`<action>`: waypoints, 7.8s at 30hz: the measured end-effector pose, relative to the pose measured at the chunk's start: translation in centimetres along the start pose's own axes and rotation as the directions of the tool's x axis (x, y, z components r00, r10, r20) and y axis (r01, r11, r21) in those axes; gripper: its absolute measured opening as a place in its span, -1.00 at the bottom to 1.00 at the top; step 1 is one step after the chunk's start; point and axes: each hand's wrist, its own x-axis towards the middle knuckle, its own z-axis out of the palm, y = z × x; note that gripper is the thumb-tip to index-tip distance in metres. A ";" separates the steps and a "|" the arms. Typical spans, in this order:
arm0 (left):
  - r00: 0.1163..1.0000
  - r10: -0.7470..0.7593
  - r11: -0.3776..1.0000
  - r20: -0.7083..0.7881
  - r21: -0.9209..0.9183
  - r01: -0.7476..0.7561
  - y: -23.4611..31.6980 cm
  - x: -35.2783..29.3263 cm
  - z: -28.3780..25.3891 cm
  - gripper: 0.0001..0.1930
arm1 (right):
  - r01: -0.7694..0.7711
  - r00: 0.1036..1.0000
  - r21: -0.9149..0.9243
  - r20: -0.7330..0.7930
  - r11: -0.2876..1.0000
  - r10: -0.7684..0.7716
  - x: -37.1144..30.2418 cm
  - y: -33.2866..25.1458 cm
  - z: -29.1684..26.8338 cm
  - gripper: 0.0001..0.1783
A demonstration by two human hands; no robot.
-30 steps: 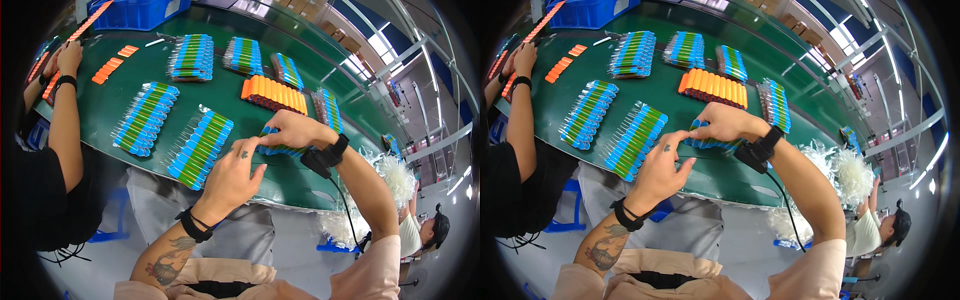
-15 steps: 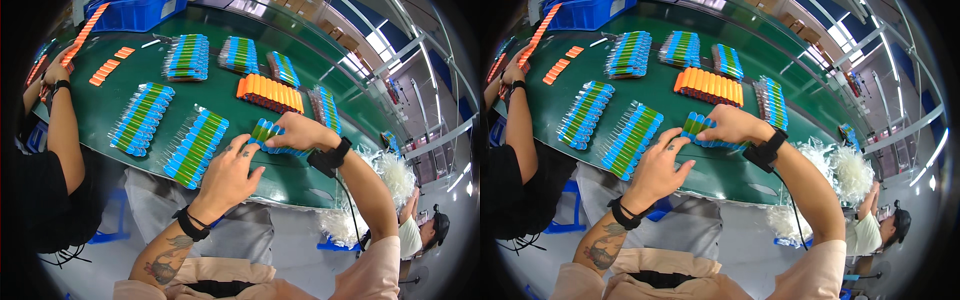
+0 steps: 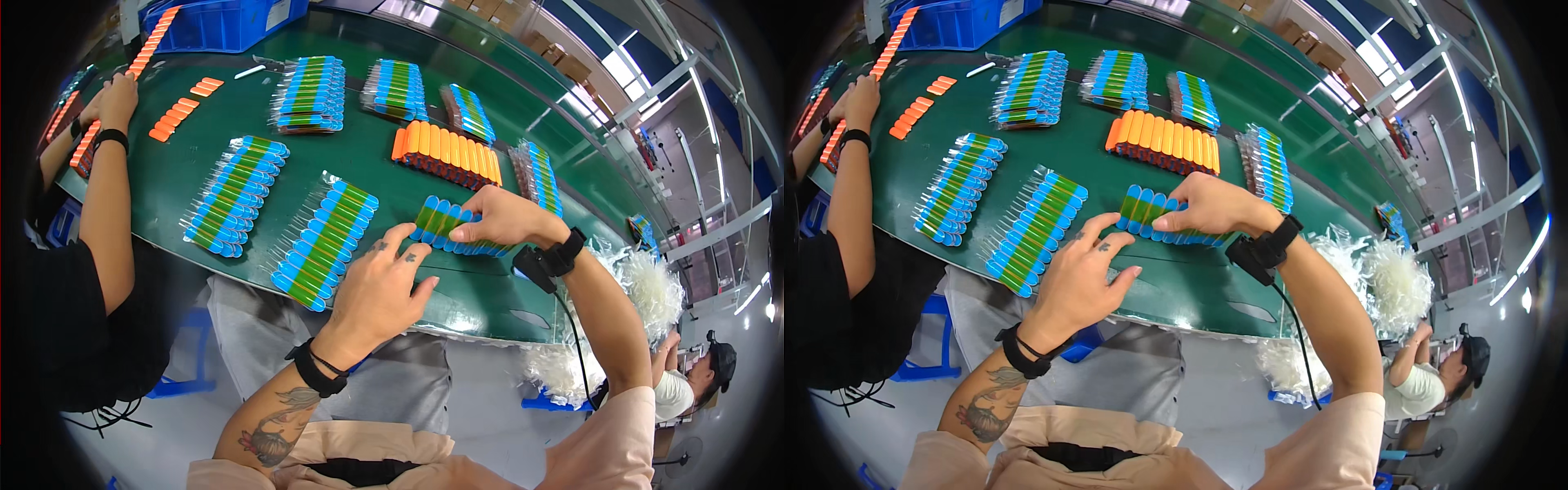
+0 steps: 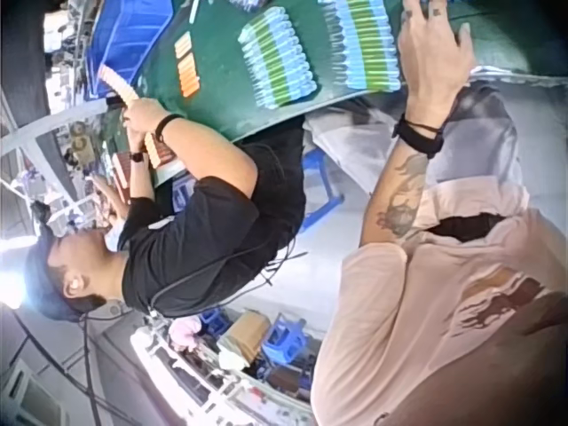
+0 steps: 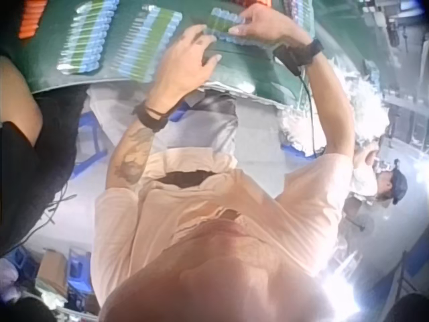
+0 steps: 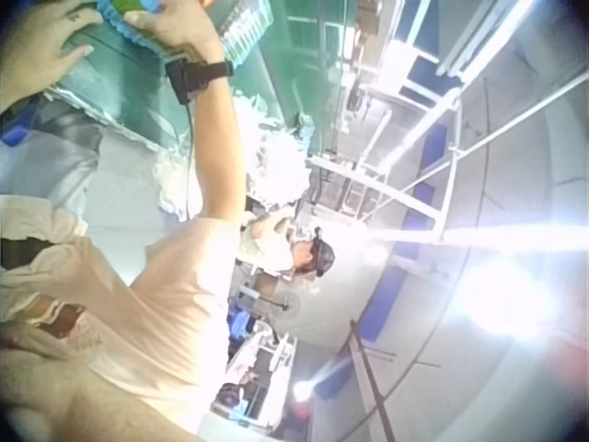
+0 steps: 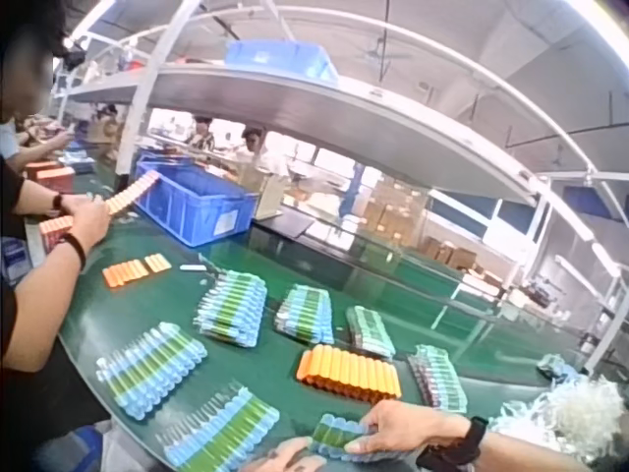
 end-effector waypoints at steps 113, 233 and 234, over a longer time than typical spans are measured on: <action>0.479 -0.147 0.646 0.865 -0.283 0.709 2.4 -5.4 -8.6 -0.76 | 0.158 0.981 0.634 -0.191 0.757 -0.045 -15.4 -2.9 10.7 -0.88; 0.966 0.255 0.967 0.027 -0.025 -0.255 0.4 -1.9 0.8 -0.87 | 0.260 0.905 -0.397 -0.216 0.880 -0.365 2.0 -3.9 5.5 -0.66; 0.965 0.260 0.965 0.024 -0.024 -0.259 0.3 -2.0 0.8 -0.87 | 0.259 0.904 -0.402 -0.219 0.879 -0.366 1.7 -4.0 5.3 -0.66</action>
